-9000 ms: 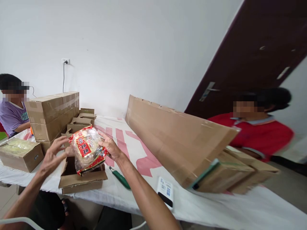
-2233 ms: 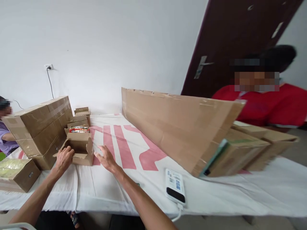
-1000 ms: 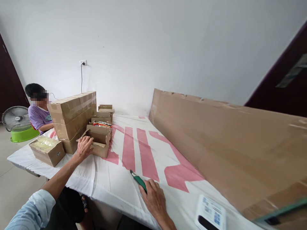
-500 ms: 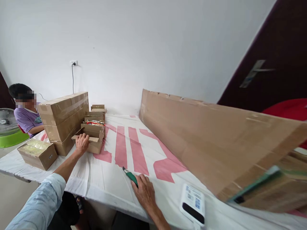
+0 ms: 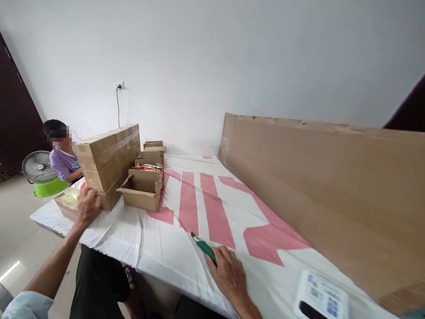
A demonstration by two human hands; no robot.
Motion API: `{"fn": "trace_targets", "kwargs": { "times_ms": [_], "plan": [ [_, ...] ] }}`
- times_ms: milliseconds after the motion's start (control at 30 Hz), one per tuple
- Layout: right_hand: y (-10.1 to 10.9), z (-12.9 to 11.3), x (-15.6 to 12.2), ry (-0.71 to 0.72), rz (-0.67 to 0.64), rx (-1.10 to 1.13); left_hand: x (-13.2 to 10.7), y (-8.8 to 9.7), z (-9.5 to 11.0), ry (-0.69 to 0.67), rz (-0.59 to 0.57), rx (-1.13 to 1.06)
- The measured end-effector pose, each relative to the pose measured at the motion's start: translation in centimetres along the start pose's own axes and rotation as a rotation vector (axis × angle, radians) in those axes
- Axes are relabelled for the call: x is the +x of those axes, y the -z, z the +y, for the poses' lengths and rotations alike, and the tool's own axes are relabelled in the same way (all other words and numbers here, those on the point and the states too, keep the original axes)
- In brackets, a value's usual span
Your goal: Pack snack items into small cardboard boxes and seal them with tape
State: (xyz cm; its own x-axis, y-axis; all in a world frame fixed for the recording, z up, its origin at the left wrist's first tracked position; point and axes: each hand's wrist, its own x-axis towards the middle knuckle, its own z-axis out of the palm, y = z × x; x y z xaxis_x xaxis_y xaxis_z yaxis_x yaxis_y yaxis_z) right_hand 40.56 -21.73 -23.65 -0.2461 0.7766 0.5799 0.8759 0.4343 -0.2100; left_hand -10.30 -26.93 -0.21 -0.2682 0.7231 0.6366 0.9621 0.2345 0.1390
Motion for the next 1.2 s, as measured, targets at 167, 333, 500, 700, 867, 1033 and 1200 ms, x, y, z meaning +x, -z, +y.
{"fn": "trace_targets", "kwargs": {
  "times_ms": [167, 333, 500, 700, 867, 1033, 1200],
  "plan": [
    [0.1, -0.3, 0.1, 0.006, 0.042, -0.011, 2.3, 3.3, -10.3, 0.562, -0.062, -0.010],
    [0.2, -0.4, 0.2, 0.045, 0.093, -0.017, 3.5, 4.7, -14.1, 0.663, -0.188, -0.089],
    [0.5, -0.5, 0.2, 0.014, 0.077, 0.039, 1.3, 3.9, -12.9, 0.652, -0.246, -0.135],
    [2.1, -0.9, 1.1, -0.144, 0.006, 0.281, -6.3, 2.3, -4.3, 0.417, -0.217, -0.273],
    [3.6, -4.7, 3.1, -0.460, -0.055, 0.659, -10.1, 2.3, 1.4, 0.163, -0.242, -0.575],
    [5.0, -10.3, 4.9, -0.557, -0.118, 1.146, -9.8, 1.0, 3.5, 0.222, -0.388, -0.872],
    [7.0, -12.6, 6.0, -0.528, -0.106, 1.256, -8.7, -0.1, 4.7, 0.195, -0.489, -1.032]
  ]
}}
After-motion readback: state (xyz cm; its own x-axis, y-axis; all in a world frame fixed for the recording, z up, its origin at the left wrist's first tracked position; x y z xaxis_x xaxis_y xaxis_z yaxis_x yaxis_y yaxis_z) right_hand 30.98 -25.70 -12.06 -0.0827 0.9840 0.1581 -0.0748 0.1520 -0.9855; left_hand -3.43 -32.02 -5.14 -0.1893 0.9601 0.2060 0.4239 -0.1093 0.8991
